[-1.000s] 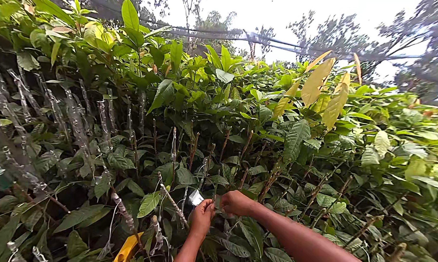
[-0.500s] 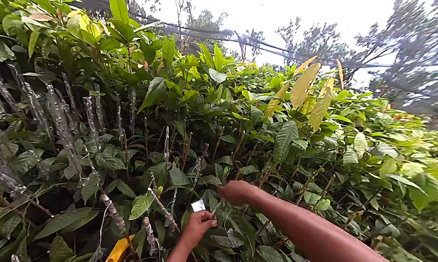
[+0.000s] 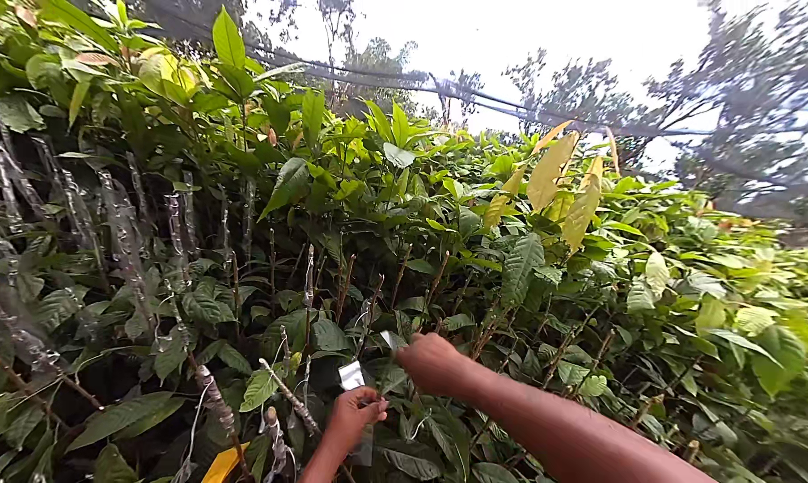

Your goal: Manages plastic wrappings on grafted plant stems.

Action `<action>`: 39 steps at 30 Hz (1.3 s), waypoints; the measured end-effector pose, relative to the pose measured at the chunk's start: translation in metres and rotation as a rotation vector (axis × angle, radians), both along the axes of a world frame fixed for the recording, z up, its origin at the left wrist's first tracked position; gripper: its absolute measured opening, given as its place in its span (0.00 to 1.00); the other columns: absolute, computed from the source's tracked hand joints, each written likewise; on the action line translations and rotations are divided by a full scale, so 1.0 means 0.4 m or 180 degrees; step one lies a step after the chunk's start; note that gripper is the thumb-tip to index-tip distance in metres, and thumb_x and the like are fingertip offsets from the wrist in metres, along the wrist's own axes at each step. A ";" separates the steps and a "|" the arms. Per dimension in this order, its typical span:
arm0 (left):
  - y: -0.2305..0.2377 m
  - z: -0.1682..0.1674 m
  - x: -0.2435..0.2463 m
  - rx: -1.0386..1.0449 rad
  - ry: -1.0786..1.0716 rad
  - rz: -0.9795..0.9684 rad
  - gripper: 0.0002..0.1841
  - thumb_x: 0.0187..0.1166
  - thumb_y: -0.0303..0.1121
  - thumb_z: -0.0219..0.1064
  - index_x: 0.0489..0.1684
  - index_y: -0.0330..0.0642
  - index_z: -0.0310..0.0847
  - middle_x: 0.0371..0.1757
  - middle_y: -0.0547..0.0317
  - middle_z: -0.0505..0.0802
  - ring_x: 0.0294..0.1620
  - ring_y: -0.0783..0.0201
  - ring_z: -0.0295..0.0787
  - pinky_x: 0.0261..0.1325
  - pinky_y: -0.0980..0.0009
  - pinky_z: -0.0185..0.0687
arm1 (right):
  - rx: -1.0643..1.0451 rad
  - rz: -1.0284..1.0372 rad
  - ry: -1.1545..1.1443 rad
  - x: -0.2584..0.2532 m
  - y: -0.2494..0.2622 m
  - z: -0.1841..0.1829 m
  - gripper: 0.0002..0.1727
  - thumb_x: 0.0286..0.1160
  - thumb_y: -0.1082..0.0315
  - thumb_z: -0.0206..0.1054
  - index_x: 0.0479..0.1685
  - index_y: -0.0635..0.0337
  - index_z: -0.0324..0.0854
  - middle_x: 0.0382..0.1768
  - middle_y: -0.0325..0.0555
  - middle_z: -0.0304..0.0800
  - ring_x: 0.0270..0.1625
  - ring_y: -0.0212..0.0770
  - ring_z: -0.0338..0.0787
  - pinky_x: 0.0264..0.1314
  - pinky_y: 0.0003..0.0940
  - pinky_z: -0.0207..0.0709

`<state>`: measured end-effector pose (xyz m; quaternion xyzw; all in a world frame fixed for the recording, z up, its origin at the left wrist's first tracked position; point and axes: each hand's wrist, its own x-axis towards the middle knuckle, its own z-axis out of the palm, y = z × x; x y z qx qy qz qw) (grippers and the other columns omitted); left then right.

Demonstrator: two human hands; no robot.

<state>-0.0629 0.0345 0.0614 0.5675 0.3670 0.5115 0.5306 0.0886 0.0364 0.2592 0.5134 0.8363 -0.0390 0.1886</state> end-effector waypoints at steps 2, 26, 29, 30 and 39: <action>-0.003 0.021 0.003 -0.0125 -0.0384 0.0372 0.11 0.69 0.20 0.74 0.48 0.30 0.83 0.34 0.52 0.94 0.29 0.63 0.93 0.38 0.66 0.93 | -0.0215 0.0287 0.0335 -0.062 -0.075 -0.012 0.17 0.77 0.71 0.69 0.64 0.61 0.83 0.52 0.67 0.90 0.58 0.70 0.89 0.58 0.74 0.79; -0.013 0.026 0.022 -0.0049 -0.0245 0.1133 0.07 0.73 0.22 0.74 0.43 0.30 0.84 0.35 0.51 0.94 0.28 0.61 0.95 0.38 0.65 0.97 | -0.0241 0.0207 -0.0185 -0.006 -0.083 -0.087 0.16 0.80 0.71 0.66 0.64 0.62 0.83 0.54 0.66 0.91 0.61 0.70 0.88 0.68 0.74 0.72; -0.026 0.017 0.047 0.0559 0.0205 0.0984 0.11 0.68 0.28 0.73 0.44 0.32 0.90 0.37 0.56 0.95 0.39 0.71 0.92 0.51 0.70 0.87 | -0.0522 0.0517 0.0610 -0.096 -0.138 -0.065 0.17 0.79 0.75 0.64 0.66 0.61 0.82 0.52 0.66 0.91 0.57 0.69 0.90 0.59 0.73 0.79; -0.040 0.006 0.051 0.0837 0.0491 0.0827 0.16 0.68 0.32 0.74 0.49 0.29 0.88 0.43 0.52 0.95 0.47 0.68 0.92 0.59 0.66 0.86 | -0.0715 0.0456 0.0989 -0.092 -0.098 -0.052 0.16 0.80 0.73 0.65 0.63 0.62 0.86 0.53 0.64 0.92 0.57 0.65 0.91 0.60 0.70 0.80; -0.033 0.034 0.008 0.0120 0.0413 0.1169 0.07 0.74 0.29 0.75 0.42 0.36 0.86 0.34 0.56 0.95 0.29 0.64 0.95 0.39 0.65 0.95 | -0.0204 0.0138 -0.0256 0.016 -0.121 -0.029 0.14 0.78 0.68 0.68 0.61 0.57 0.85 0.51 0.64 0.91 0.58 0.70 0.89 0.58 0.76 0.77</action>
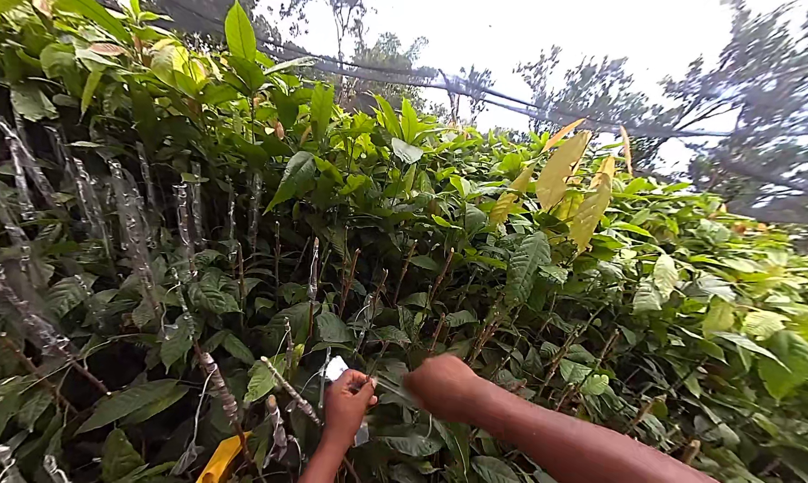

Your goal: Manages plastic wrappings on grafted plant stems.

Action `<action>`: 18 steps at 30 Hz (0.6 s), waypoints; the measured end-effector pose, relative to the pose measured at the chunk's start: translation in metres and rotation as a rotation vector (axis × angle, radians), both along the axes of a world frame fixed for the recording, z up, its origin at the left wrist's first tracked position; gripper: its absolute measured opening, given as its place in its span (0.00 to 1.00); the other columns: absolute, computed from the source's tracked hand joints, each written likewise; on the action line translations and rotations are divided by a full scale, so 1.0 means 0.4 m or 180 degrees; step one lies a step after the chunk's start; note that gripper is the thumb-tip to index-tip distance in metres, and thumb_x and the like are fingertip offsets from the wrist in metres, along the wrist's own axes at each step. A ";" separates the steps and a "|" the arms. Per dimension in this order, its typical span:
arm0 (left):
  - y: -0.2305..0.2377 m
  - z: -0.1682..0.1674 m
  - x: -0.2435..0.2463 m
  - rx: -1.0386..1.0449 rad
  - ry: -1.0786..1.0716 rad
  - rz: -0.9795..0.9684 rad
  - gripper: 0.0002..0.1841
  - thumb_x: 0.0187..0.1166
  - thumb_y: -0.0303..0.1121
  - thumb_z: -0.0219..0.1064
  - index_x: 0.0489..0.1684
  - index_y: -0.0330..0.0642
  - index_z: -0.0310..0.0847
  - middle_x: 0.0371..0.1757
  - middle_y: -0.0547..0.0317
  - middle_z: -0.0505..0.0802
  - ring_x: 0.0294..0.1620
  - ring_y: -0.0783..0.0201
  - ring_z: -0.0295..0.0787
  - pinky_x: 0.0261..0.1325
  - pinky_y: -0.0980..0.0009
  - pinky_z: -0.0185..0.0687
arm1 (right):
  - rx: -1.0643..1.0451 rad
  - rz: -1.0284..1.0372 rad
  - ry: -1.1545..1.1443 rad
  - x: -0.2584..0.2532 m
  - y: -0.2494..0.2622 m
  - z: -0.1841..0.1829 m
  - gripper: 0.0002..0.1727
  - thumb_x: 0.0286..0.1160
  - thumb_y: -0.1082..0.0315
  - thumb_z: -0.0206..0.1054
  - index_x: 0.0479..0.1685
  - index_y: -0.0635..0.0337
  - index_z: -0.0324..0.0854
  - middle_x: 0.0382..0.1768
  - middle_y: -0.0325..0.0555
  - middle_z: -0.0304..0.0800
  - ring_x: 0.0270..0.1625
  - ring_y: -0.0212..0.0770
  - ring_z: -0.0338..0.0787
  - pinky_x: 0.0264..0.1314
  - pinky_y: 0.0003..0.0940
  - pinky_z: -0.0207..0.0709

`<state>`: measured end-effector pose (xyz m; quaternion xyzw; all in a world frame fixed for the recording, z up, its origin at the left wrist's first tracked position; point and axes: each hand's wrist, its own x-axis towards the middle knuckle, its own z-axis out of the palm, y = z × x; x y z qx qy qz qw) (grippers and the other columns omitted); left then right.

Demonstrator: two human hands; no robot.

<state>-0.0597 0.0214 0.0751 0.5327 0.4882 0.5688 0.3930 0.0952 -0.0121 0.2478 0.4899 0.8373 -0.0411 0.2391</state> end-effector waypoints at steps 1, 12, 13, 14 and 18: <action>0.000 0.007 0.019 0.0102 -0.0008 -0.0093 0.08 0.74 0.29 0.75 0.43 0.35 0.86 0.36 0.55 0.95 0.32 0.64 0.94 0.42 0.64 0.94 | -0.0164 0.0065 0.0345 -0.021 -0.037 0.012 0.15 0.78 0.71 0.67 0.62 0.57 0.85 0.49 0.65 0.92 0.55 0.70 0.90 0.55 0.75 0.79; -0.052 0.047 0.067 0.0568 0.1238 -0.0873 0.13 0.77 0.37 0.69 0.46 0.36 0.92 0.40 0.49 0.96 0.42 0.55 0.95 0.55 0.50 0.89 | -0.0026 -0.0131 0.1363 0.010 -0.048 0.058 0.16 0.84 0.69 0.63 0.66 0.64 0.83 0.52 0.62 0.92 0.57 0.61 0.92 0.62 0.63 0.81; -0.059 0.039 0.080 0.0572 0.1400 -0.1014 0.14 0.81 0.39 0.68 0.48 0.37 0.92 0.43 0.49 0.96 0.45 0.55 0.95 0.59 0.50 0.89 | -0.0249 -0.0225 0.1647 0.031 -0.009 0.076 0.18 0.86 0.68 0.63 0.70 0.64 0.81 0.59 0.59 0.91 0.61 0.56 0.91 0.67 0.58 0.81; -0.064 0.029 0.087 0.0619 0.1510 -0.1126 0.14 0.83 0.40 0.66 0.50 0.39 0.92 0.44 0.50 0.96 0.45 0.56 0.95 0.58 0.51 0.90 | -0.0360 -0.0338 0.1638 0.070 0.034 0.086 0.20 0.87 0.68 0.62 0.74 0.63 0.76 0.66 0.58 0.89 0.66 0.53 0.89 0.70 0.55 0.80; -0.042 0.032 0.043 0.0591 0.1208 -0.0824 0.12 0.82 0.39 0.67 0.43 0.40 0.91 0.35 0.58 0.95 0.33 0.64 0.95 0.44 0.61 0.94 | 0.0322 -0.0287 0.0508 0.071 -0.033 0.045 0.20 0.80 0.70 0.65 0.70 0.59 0.78 0.53 0.66 0.89 0.60 0.70 0.88 0.61 0.71 0.78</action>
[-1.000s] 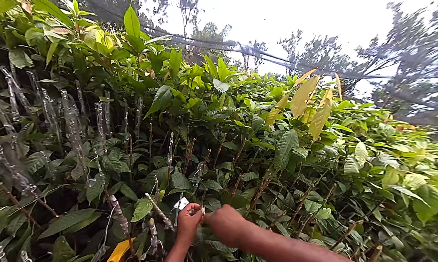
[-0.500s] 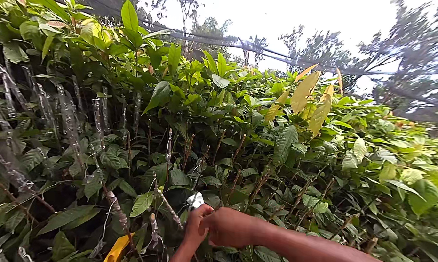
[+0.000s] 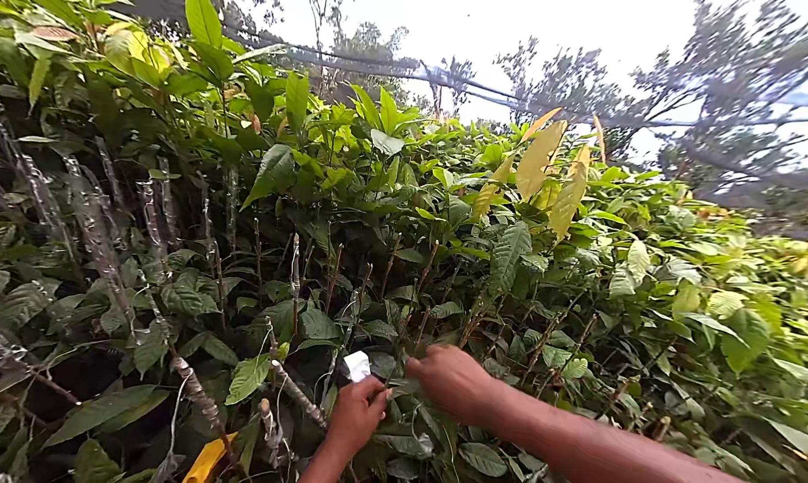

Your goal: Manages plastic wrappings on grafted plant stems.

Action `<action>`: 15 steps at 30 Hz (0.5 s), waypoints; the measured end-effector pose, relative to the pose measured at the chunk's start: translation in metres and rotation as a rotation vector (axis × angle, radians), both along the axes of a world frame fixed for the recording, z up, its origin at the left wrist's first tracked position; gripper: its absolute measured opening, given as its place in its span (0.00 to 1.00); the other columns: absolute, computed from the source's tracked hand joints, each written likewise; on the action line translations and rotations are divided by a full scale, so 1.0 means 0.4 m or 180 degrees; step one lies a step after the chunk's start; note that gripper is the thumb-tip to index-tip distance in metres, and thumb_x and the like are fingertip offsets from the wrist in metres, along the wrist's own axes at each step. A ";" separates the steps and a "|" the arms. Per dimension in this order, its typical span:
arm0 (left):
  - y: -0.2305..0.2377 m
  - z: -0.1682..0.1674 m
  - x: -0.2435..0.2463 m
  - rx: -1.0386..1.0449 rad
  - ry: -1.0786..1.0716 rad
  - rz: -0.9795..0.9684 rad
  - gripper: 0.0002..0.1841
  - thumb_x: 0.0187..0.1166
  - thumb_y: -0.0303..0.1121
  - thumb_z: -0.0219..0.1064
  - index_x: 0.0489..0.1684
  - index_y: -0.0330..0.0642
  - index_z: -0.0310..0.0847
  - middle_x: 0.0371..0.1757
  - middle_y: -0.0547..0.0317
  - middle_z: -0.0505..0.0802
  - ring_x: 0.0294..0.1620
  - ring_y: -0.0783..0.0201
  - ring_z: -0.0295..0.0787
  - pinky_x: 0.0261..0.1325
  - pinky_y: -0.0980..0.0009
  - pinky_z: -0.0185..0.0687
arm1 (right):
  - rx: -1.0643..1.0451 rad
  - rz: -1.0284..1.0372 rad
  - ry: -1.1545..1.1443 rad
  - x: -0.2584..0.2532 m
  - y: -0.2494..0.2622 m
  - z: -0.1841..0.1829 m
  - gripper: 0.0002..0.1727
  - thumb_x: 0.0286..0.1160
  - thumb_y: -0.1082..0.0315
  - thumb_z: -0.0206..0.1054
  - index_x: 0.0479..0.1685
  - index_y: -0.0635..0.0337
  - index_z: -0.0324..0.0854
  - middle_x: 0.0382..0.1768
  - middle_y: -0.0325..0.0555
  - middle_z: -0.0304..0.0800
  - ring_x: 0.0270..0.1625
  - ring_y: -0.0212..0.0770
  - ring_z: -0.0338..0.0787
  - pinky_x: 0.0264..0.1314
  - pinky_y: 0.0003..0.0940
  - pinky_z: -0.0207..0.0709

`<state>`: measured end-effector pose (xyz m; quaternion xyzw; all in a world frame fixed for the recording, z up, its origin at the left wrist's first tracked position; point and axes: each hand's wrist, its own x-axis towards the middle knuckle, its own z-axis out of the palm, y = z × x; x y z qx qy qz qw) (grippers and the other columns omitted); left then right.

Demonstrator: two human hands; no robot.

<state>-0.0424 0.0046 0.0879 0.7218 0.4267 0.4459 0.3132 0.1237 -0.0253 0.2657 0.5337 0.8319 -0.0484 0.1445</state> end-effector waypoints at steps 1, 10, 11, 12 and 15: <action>-0.001 0.007 0.003 -0.0037 -0.0025 0.0077 0.11 0.80 0.38 0.67 0.40 0.40 0.90 0.32 0.58 0.94 0.32 0.64 0.94 0.43 0.60 0.93 | -0.0074 0.0149 0.0163 -0.032 -0.034 0.001 0.16 0.81 0.68 0.64 0.66 0.59 0.79 0.47 0.63 0.90 0.54 0.67 0.91 0.56 0.69 0.81; -0.009 0.047 0.008 -0.0237 0.0133 -0.0302 0.16 0.81 0.40 0.67 0.59 0.42 0.88 0.41 0.56 0.95 0.33 0.63 0.94 0.45 0.60 0.93 | 0.0003 -0.0225 -0.0007 0.017 0.071 -0.020 0.19 0.83 0.67 0.63 0.71 0.57 0.78 0.54 0.64 0.90 0.61 0.68 0.89 0.60 0.71 0.79; -0.007 0.062 0.005 -0.0311 0.0016 -0.0304 0.16 0.81 0.39 0.68 0.62 0.42 0.87 0.40 0.56 0.95 0.31 0.64 0.93 0.42 0.62 0.93 | -0.0069 -0.0288 0.0150 0.020 0.063 -0.031 0.19 0.83 0.68 0.63 0.71 0.57 0.77 0.54 0.63 0.91 0.60 0.66 0.90 0.62 0.69 0.79; -0.002 0.072 0.006 -0.0375 -0.0070 -0.0282 0.16 0.81 0.38 0.68 0.62 0.42 0.87 0.39 0.56 0.95 0.29 0.65 0.93 0.39 0.63 0.93 | -0.0195 -0.0342 0.0371 0.033 0.061 -0.038 0.19 0.82 0.68 0.65 0.71 0.58 0.78 0.53 0.61 0.91 0.59 0.64 0.90 0.63 0.66 0.80; 0.017 0.081 0.013 -0.0498 -0.0371 -0.0133 0.13 0.81 0.35 0.70 0.58 0.41 0.87 0.38 0.56 0.95 0.25 0.65 0.91 0.34 0.66 0.92 | -0.0403 -0.0183 0.0857 0.059 0.035 -0.040 0.19 0.83 0.66 0.65 0.70 0.57 0.83 0.48 0.58 0.93 0.51 0.58 0.92 0.60 0.62 0.81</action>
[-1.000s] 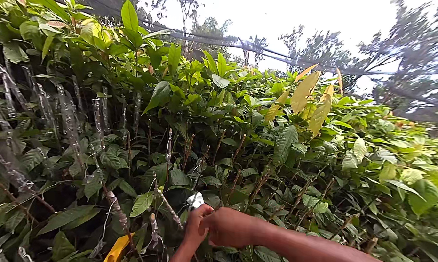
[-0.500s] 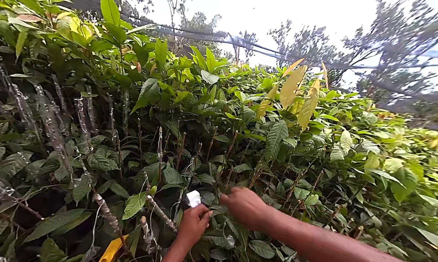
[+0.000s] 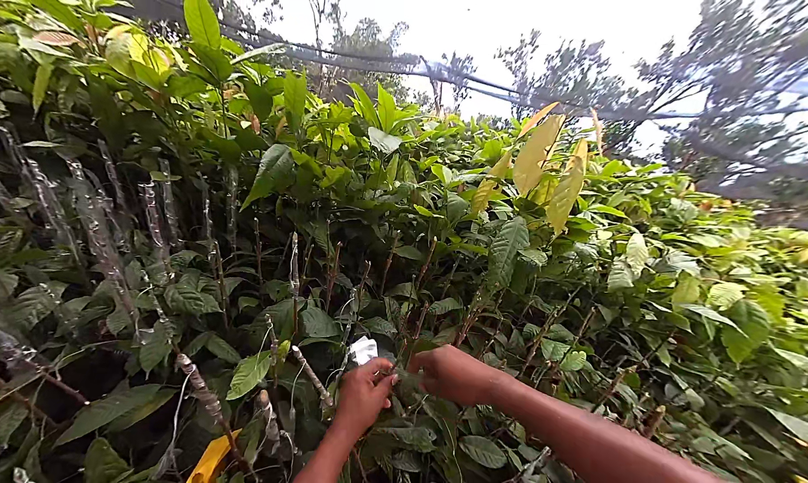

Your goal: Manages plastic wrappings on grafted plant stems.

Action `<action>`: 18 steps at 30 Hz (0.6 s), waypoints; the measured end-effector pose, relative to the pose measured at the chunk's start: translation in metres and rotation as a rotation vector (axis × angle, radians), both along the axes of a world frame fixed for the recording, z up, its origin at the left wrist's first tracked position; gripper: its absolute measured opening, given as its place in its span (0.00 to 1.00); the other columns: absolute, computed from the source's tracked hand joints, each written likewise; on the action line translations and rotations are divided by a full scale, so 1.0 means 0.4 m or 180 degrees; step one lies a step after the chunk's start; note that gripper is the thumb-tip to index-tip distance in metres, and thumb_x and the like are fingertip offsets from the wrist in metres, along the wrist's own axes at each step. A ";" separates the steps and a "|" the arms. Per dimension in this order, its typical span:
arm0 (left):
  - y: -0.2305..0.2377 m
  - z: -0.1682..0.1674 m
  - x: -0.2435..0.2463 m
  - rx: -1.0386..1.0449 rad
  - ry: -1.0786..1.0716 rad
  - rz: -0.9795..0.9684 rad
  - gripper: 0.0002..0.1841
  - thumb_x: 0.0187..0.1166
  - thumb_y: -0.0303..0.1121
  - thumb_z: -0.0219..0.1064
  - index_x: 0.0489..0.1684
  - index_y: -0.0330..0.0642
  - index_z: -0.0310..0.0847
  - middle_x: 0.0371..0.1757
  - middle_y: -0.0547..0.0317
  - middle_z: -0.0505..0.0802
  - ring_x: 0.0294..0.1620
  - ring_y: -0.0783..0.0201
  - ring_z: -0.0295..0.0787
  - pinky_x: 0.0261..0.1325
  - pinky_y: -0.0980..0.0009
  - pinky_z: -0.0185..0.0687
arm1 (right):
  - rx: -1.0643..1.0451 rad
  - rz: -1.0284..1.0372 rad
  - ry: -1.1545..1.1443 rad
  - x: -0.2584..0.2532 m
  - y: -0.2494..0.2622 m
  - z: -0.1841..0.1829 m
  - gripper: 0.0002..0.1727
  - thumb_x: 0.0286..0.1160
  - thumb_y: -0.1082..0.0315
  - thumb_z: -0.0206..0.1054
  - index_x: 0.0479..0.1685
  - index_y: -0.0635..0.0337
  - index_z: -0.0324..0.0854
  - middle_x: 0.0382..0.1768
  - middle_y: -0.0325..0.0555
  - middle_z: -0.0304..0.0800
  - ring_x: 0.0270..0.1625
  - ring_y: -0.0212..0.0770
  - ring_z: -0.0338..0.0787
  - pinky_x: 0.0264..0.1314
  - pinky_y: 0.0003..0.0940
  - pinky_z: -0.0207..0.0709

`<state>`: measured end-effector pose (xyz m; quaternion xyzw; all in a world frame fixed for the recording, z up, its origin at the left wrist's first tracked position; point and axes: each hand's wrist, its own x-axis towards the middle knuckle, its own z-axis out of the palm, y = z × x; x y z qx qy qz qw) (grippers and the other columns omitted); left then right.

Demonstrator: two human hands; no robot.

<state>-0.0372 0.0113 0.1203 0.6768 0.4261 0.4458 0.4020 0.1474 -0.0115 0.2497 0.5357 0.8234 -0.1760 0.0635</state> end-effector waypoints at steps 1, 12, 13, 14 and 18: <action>0.007 -0.002 0.004 -0.0012 -0.0108 0.0044 0.12 0.81 0.35 0.70 0.56 0.41 0.87 0.38 0.57 0.95 0.25 0.66 0.91 0.33 0.66 0.92 | 0.0054 0.0167 -0.0024 -0.015 -0.032 0.005 0.20 0.83 0.68 0.63 0.72 0.54 0.83 0.49 0.59 0.93 0.53 0.60 0.92 0.61 0.65 0.80; -0.014 -0.002 0.029 0.0259 0.0044 -0.0085 0.12 0.82 0.37 0.68 0.53 0.41 0.88 0.40 0.58 0.95 0.31 0.66 0.94 0.40 0.64 0.95 | 0.0693 0.0180 -0.0548 -0.024 -0.057 0.088 0.17 0.82 0.67 0.62 0.67 0.60 0.78 0.48 0.62 0.90 0.57 0.64 0.90 0.58 0.66 0.80; -0.016 0.001 0.032 0.0254 0.0005 -0.0077 0.12 0.81 0.35 0.68 0.56 0.41 0.88 0.40 0.58 0.95 0.31 0.65 0.94 0.39 0.64 0.95 | 0.0555 0.0166 -0.0189 -0.039 -0.078 0.085 0.16 0.82 0.66 0.63 0.64 0.59 0.81 0.45 0.58 0.92 0.51 0.60 0.92 0.55 0.62 0.82; -0.022 0.003 0.042 0.0303 0.0025 -0.0078 0.12 0.80 0.34 0.67 0.56 0.40 0.89 0.39 0.57 0.96 0.31 0.65 0.94 0.40 0.63 0.94 | 0.0391 0.0132 0.0411 -0.043 -0.079 0.088 0.15 0.82 0.66 0.65 0.62 0.60 0.84 0.44 0.53 0.93 0.47 0.52 0.93 0.54 0.54 0.84; -0.030 -0.005 0.058 0.0846 0.0322 0.0001 0.14 0.83 0.41 0.66 0.51 0.41 0.92 0.41 0.57 0.96 0.34 0.65 0.94 0.44 0.62 0.93 | 0.0791 0.0267 -0.0143 0.012 -0.031 0.108 0.22 0.84 0.71 0.61 0.76 0.58 0.74 0.62 0.53 0.90 0.67 0.51 0.86 0.73 0.54 0.75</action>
